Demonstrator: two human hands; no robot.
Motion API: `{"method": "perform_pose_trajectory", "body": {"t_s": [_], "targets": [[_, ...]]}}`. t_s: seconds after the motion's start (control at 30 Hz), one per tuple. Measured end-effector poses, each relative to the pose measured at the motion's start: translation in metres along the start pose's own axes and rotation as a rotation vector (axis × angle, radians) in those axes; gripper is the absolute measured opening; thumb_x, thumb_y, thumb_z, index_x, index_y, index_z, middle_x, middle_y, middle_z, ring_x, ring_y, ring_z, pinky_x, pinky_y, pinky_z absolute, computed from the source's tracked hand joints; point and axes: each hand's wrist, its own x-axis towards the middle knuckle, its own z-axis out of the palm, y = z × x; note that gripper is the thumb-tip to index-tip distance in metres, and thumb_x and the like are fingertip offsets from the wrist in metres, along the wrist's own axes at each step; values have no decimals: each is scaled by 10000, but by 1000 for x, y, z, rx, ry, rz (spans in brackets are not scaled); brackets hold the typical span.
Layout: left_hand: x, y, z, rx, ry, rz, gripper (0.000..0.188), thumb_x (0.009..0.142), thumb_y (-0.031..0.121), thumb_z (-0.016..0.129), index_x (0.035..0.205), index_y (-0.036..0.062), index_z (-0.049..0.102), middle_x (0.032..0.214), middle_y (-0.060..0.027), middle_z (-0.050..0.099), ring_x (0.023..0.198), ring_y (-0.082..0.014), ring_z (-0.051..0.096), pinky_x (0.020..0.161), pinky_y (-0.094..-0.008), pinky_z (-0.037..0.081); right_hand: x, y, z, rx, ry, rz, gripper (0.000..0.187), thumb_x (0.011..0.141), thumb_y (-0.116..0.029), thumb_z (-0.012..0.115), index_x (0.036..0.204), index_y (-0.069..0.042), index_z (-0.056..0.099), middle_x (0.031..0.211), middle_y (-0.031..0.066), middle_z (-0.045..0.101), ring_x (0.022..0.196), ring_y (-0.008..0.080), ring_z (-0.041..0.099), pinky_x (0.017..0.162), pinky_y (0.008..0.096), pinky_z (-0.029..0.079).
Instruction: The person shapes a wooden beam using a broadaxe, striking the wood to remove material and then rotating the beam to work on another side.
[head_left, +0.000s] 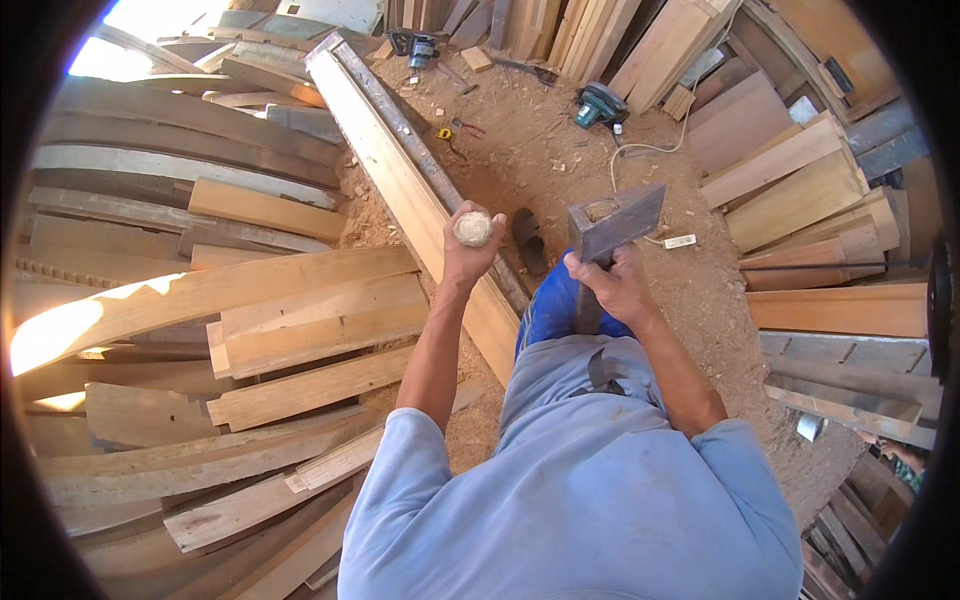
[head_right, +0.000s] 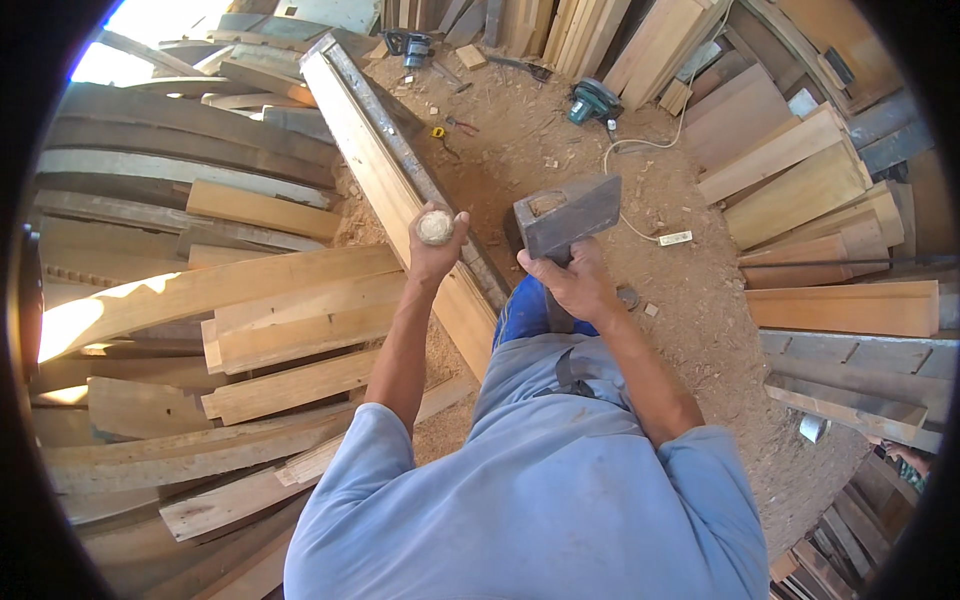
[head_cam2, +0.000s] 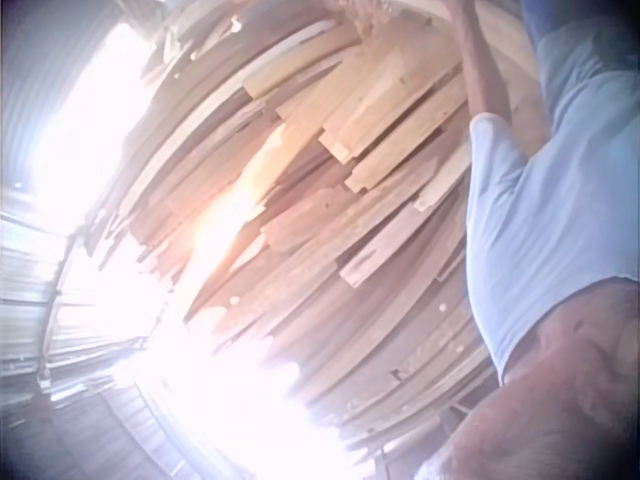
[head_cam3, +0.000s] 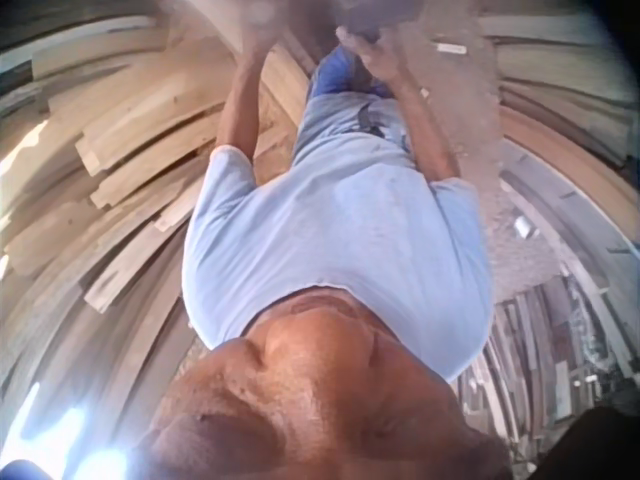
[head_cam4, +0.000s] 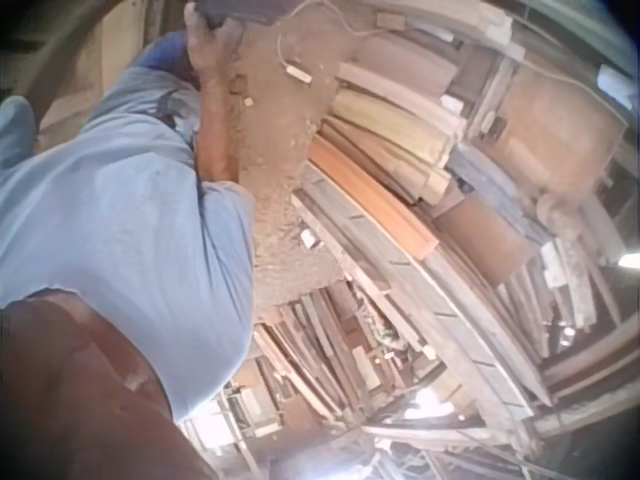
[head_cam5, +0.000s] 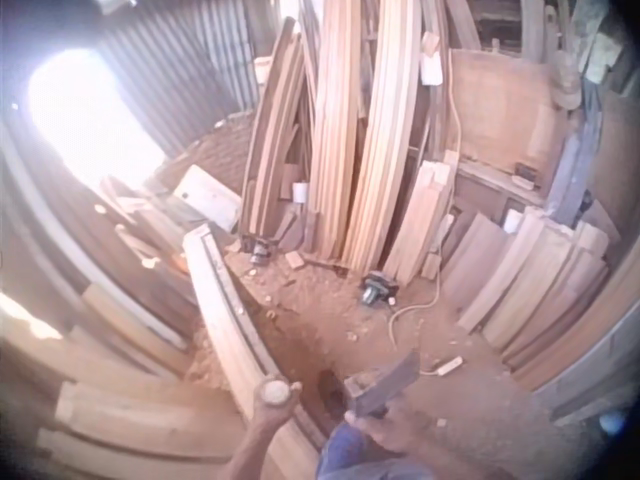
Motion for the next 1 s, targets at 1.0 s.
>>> {"method": "perform_pose_trajectory", "body": {"t_s": [1.0], "targets": [[-26, -24, 5, 103, -385, 55, 224, 791, 69, 746, 1004, 16, 699, 934, -54, 724, 842, -105, 631, 766, -305, 538, 28, -11, 27, -933, -123, -134, 250, 837, -207, 669, 993, -15, 698, 986, 233, 713, 919, 423, 681, 781, 467, 537]]}}
